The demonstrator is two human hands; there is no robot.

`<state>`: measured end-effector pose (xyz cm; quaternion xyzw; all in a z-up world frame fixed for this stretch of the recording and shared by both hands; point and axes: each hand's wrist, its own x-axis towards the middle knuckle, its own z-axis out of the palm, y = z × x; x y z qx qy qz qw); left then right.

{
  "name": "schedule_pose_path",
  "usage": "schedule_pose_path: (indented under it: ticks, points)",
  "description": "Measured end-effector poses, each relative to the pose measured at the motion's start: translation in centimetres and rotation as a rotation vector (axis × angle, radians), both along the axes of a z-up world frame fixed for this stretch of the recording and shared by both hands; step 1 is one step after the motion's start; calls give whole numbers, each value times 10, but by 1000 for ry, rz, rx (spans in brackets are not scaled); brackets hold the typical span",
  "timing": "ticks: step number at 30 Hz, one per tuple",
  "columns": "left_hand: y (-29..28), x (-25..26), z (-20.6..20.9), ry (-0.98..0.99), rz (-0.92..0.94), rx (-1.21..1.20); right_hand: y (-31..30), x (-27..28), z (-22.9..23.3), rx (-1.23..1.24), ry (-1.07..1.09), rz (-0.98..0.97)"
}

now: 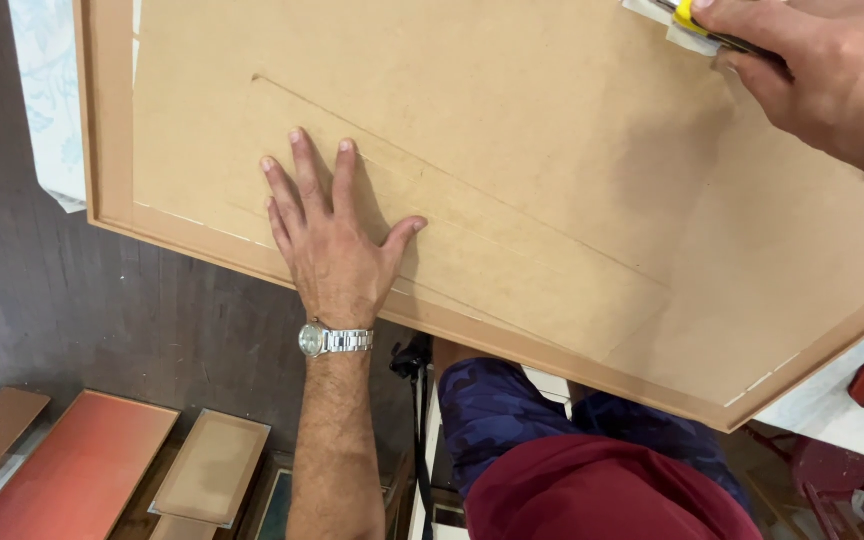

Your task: The person picks up a wooden panel, places it on a work surface, and uses a utility knife to remove adhesive tape and labels from its back.

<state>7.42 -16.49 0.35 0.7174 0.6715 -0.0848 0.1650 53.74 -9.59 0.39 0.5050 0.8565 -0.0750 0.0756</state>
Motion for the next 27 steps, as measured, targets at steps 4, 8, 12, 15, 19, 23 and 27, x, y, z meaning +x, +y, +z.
schedule_pose_path:
  ticks: [4,8,12,15,19,23,27]
  points:
    - [-1,1,0,12,-11,17,-9,14,-3,112,-110,41]
    - [1,2,3,-11,-1,2,-15,19,1,-12,-27,-17]
    - [0,2,3,-10,-19,42,-20,25,3,-13,12,-16]
    - [0,2,2,-6,-29,56,-24,29,5,-34,25,-27]
    - [-1,3,2,-12,-31,67,-29,39,1,-34,-9,-22]
    - [-2,3,2,-10,-39,78,-33,41,1,-15,3,-47]
    - [-1,3,3,-12,-38,73,-35,44,-1,23,-93,-18]
